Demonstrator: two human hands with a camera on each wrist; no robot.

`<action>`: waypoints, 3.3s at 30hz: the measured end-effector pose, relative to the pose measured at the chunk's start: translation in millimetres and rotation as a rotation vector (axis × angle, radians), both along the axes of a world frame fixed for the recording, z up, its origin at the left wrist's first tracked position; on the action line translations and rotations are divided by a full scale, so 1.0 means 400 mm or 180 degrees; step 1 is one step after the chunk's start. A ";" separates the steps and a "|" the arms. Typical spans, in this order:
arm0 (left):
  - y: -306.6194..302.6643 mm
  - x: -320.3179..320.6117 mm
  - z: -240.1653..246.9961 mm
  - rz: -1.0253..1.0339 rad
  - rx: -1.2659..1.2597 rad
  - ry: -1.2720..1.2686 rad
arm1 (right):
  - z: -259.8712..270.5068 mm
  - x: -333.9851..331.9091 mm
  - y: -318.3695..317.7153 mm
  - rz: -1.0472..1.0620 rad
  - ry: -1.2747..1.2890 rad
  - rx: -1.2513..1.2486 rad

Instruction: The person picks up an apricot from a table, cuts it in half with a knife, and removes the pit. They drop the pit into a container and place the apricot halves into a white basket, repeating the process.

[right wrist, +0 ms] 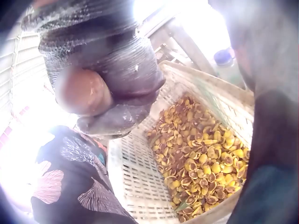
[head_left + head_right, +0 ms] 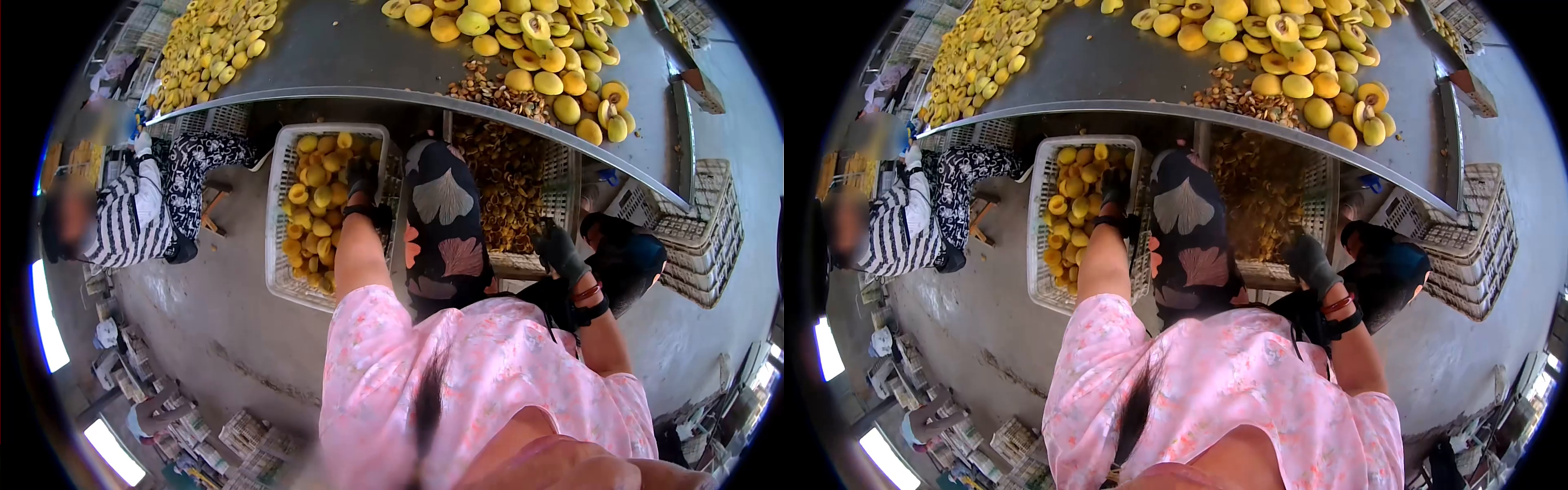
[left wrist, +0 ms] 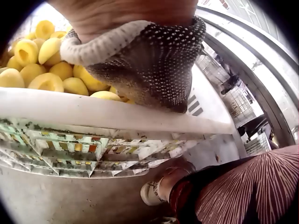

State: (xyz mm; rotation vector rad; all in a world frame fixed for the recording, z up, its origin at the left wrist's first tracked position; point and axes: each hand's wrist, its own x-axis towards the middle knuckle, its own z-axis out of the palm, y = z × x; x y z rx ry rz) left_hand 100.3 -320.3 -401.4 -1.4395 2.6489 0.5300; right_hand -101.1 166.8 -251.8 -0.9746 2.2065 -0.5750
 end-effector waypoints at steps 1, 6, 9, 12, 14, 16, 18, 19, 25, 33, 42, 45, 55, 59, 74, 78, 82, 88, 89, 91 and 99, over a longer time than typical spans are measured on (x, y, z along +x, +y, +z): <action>-0.001 0.003 -0.010 0.0026 -0.0045 0.0010 | -0.004 0.003 0.002 0.0208 0.0184 -0.0016; -0.014 -0.013 0.096 -0.1172 -0.0741 -0.0630 | 0.011 0.039 -0.021 0.0334 0.0735 -0.0533; 0.044 -0.065 0.325 0.0100 -0.1118 0.1943 | 0.123 0.057 -0.078 -0.0912 -0.0779 -0.0061; 0.074 -0.190 0.569 -0.0626 -0.1702 0.2965 | 0.201 0.048 -0.112 -0.1065 -0.1106 0.0244; 0.069 -0.287 0.650 -0.0861 -0.1833 0.3021 | 0.222 0.038 -0.125 -0.0940 -0.0494 -0.0073; 0.022 -0.397 0.653 -0.0994 -0.1829 0.2996 | 0.270 0.026 -0.143 -0.1021 -0.0297 -0.0435; -0.037 -0.508 0.642 -0.1056 -0.1654 0.2918 | 0.286 0.004 -0.145 -0.1269 -0.0090 -0.0713; -0.070 -0.557 0.625 -0.1051 -0.1481 0.2850 | 0.293 -0.009 -0.146 -0.1393 0.0016 -0.0847; -0.293 -0.821 0.555 -0.0724 -0.0832 0.1461 | 0.349 -0.075 -0.144 -0.1783 0.0009 -0.1365; -0.231 -0.999 0.639 -0.0780 0.0407 0.1178 | 0.326 -0.137 -0.150 -0.1770 0.0156 -0.1019; -0.062 -0.907 0.653 -0.1294 0.0196 0.0692 | 0.274 -0.104 -0.148 -0.1696 -0.0034 -0.0980; 0.006 -0.845 0.642 -0.1541 -0.0066 0.0722 | 0.285 -0.083 -0.141 -0.1464 0.0274 -0.1263; 0.227 -0.689 0.757 -0.1807 -0.0682 0.2210 | 0.378 -0.023 -0.098 -0.1523 0.0203 -0.1775; 0.380 -0.591 0.832 -0.1391 0.1501 0.3555 | 0.436 -0.015 -0.105 -0.1326 0.0361 -0.1740; 0.750 -0.281 0.922 -0.1606 0.2139 0.3753 | 0.566 0.097 -0.074 -0.0754 0.0634 -0.2176; 0.806 -0.286 0.915 -0.1747 0.1713 0.3993 | 0.530 0.116 -0.056 -0.0925 0.0541 -0.2197; 0.855 -0.292 0.898 -0.1287 0.1989 0.4174 | 0.501 0.130 -0.040 -0.0920 0.0242 -0.2318; 0.886 -0.288 0.905 -0.1326 0.1395 0.3996 | 0.485 0.141 -0.030 -0.0960 -0.0323 -0.2508; 0.890 -0.287 0.906 -0.1348 0.1289 0.3983 | 0.476 0.140 -0.030 -0.0933 -0.0184 -0.2525; 0.894 -0.287 0.909 -0.1397 0.1078 0.3948 | 0.470 0.140 -0.032 -0.0976 -0.0076 -0.2417; 0.882 -0.286 0.887 -0.1577 0.0866 0.4039 | 0.472 0.137 -0.040 -0.0757 0.0128 -0.2338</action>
